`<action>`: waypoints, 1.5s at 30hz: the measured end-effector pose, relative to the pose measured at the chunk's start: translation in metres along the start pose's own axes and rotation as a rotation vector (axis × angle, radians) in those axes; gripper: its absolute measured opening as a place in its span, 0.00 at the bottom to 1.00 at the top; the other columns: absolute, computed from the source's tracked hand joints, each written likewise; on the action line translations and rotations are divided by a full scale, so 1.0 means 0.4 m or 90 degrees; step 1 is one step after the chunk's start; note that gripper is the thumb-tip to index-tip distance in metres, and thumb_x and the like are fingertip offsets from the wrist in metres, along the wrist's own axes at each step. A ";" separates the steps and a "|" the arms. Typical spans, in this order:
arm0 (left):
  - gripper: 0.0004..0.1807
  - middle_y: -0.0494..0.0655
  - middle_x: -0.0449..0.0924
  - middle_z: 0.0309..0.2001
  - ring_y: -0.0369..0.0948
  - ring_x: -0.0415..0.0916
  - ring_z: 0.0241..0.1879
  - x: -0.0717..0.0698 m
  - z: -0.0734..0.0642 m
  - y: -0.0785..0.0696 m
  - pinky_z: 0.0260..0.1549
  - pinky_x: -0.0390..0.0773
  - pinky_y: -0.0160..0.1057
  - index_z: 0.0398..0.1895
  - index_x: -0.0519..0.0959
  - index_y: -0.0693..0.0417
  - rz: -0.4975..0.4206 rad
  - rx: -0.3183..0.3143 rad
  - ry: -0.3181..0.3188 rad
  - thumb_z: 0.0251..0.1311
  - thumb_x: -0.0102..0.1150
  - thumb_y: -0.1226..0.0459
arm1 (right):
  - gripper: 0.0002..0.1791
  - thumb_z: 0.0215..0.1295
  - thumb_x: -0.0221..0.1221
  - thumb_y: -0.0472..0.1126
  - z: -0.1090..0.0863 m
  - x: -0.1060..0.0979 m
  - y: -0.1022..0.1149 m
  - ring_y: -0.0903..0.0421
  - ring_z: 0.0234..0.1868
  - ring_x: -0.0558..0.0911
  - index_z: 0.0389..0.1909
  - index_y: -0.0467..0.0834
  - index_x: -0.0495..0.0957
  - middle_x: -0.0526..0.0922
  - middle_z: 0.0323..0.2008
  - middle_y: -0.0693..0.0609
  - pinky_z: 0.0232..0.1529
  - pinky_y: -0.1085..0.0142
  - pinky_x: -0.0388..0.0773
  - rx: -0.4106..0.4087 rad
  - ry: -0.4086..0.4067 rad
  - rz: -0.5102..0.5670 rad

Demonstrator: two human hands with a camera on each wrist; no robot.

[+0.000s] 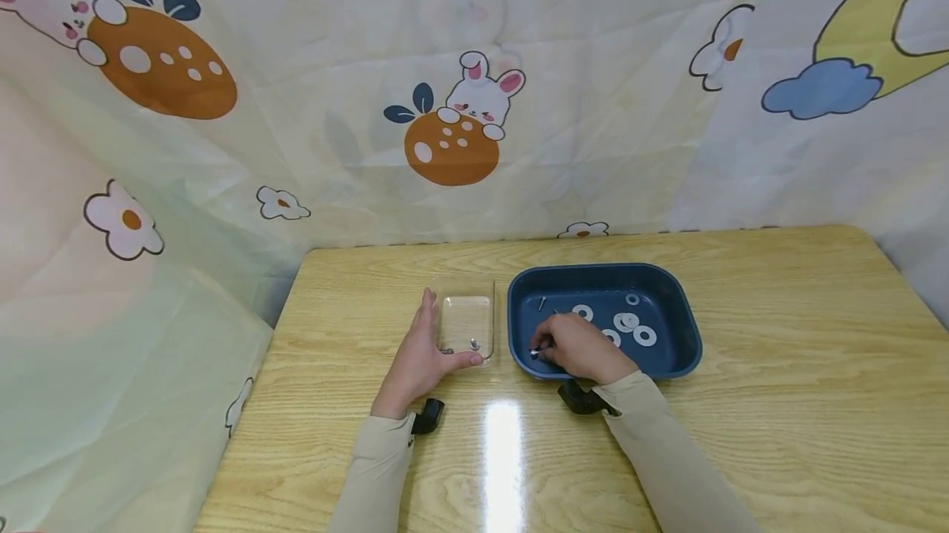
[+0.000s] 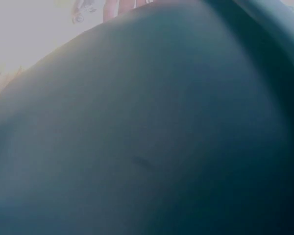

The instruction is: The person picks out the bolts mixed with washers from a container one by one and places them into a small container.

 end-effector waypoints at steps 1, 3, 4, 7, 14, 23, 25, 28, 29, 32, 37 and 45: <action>0.74 0.41 0.42 0.72 0.44 0.46 0.69 -0.001 0.000 0.000 0.63 0.55 0.51 0.70 0.26 0.30 -0.002 0.000 -0.001 0.27 0.73 0.37 | 0.07 0.58 0.61 0.33 0.000 -0.001 0.001 0.64 0.30 0.75 0.32 0.48 0.83 0.79 0.28 0.60 0.33 0.66 0.73 -0.002 -0.003 -0.005; 0.73 0.41 0.42 0.72 0.44 0.46 0.69 -0.002 0.000 -0.001 0.63 0.55 0.52 0.71 0.27 0.32 -0.005 0.003 -0.004 0.29 0.74 0.39 | 0.06 0.59 0.60 0.34 -0.001 -0.005 0.005 0.64 0.31 0.75 0.33 0.47 0.83 0.79 0.29 0.59 0.34 0.66 0.73 -0.013 -0.014 -0.012; 0.73 0.42 0.42 0.72 0.44 0.46 0.69 -0.002 0.000 0.000 0.63 0.55 0.52 0.71 0.27 0.33 -0.003 0.003 -0.006 0.29 0.74 0.40 | 0.06 0.60 0.60 0.34 -0.001 -0.007 0.007 0.63 0.31 0.75 0.34 0.47 0.83 0.79 0.29 0.58 0.34 0.66 0.73 -0.019 -0.021 -0.016; 0.74 0.42 0.42 0.73 0.45 0.45 0.69 -0.001 0.002 0.001 0.63 0.55 0.52 0.71 0.27 0.35 0.002 0.007 -0.008 0.30 0.74 0.41 | 0.05 0.61 0.60 0.35 -0.002 -0.011 0.013 0.62 0.31 0.75 0.34 0.46 0.83 0.79 0.30 0.57 0.35 0.65 0.74 -0.034 -0.043 -0.023; 0.75 0.41 0.43 0.72 0.45 0.45 0.69 0.001 0.002 0.005 0.63 0.56 0.51 0.72 0.28 0.35 0.003 0.005 -0.009 0.26 0.73 0.37 | 0.04 0.61 0.60 0.37 -0.006 -0.020 0.022 0.62 0.32 0.74 0.35 0.47 0.81 0.77 0.31 0.57 0.36 0.64 0.73 -0.047 -0.083 -0.039; 0.75 0.43 0.43 0.72 0.46 0.46 0.69 0.001 0.001 0.003 0.63 0.56 0.51 0.71 0.27 0.33 -0.001 0.006 -0.009 0.26 0.73 0.38 | 0.04 0.60 0.61 0.38 -0.017 -0.039 0.034 0.62 0.30 0.74 0.35 0.47 0.81 0.76 0.30 0.57 0.34 0.65 0.73 -0.076 -0.159 -0.053; 0.74 0.43 0.43 0.72 0.46 0.46 0.69 0.000 -0.002 0.003 0.63 0.56 0.51 0.71 0.27 0.32 -0.002 0.005 -0.011 0.27 0.74 0.39 | 0.04 0.60 0.61 0.38 -0.018 -0.040 0.037 0.62 0.31 0.75 0.36 0.47 0.81 0.77 0.31 0.57 0.34 0.64 0.74 -0.081 -0.171 -0.053; 0.74 0.43 0.44 0.73 0.47 0.46 0.69 -0.001 -0.003 0.003 0.63 0.56 0.52 0.71 0.27 0.32 -0.002 0.007 -0.013 0.28 0.74 0.39 | 0.05 0.60 0.61 0.38 -0.020 -0.042 0.038 0.61 0.32 0.76 0.36 0.47 0.81 0.77 0.32 0.56 0.35 0.64 0.74 -0.082 -0.186 -0.055; 0.74 0.43 0.44 0.73 0.47 0.46 0.69 -0.001 -0.003 0.003 0.62 0.56 0.52 0.71 0.27 0.32 -0.001 0.006 -0.014 0.27 0.74 0.39 | 0.05 0.60 0.61 0.38 -0.020 -0.043 0.038 0.61 0.32 0.76 0.37 0.46 0.81 0.78 0.33 0.56 0.35 0.64 0.75 -0.082 -0.190 -0.055; 0.74 0.41 0.43 0.72 0.47 0.46 0.69 -0.001 -0.002 0.002 0.62 0.56 0.52 0.70 0.27 0.31 0.005 0.004 -0.015 0.25 0.73 0.36 | 0.05 0.60 0.62 0.38 -0.020 -0.045 0.039 0.60 0.34 0.77 0.37 0.46 0.81 0.78 0.34 0.55 0.36 0.63 0.75 -0.085 -0.204 -0.055; 0.75 0.41 0.43 0.72 0.47 0.47 0.69 -0.001 0.000 0.001 0.62 0.57 0.52 0.70 0.26 0.30 0.003 0.004 -0.015 0.25 0.72 0.35 | 0.06 0.59 0.62 0.37 -0.023 -0.050 0.045 0.59 0.35 0.78 0.38 0.46 0.81 0.79 0.35 0.54 0.37 0.62 0.76 -0.093 -0.223 -0.051; 0.75 0.43 0.44 0.72 0.47 0.47 0.69 -0.001 -0.001 0.000 0.62 0.57 0.52 0.70 0.25 0.30 0.008 0.001 -0.013 0.25 0.72 0.35 | 0.05 0.61 0.60 0.38 -0.023 -0.053 0.057 0.60 0.35 0.77 0.38 0.47 0.81 0.78 0.35 0.56 0.37 0.63 0.76 -0.094 -0.248 -0.045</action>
Point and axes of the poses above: each hand's wrist, its own z-axis towards the middle knuckle, its own x-axis out of the palm, y = z × x, the point moved 6 cm from there along z, towards the middle knuckle
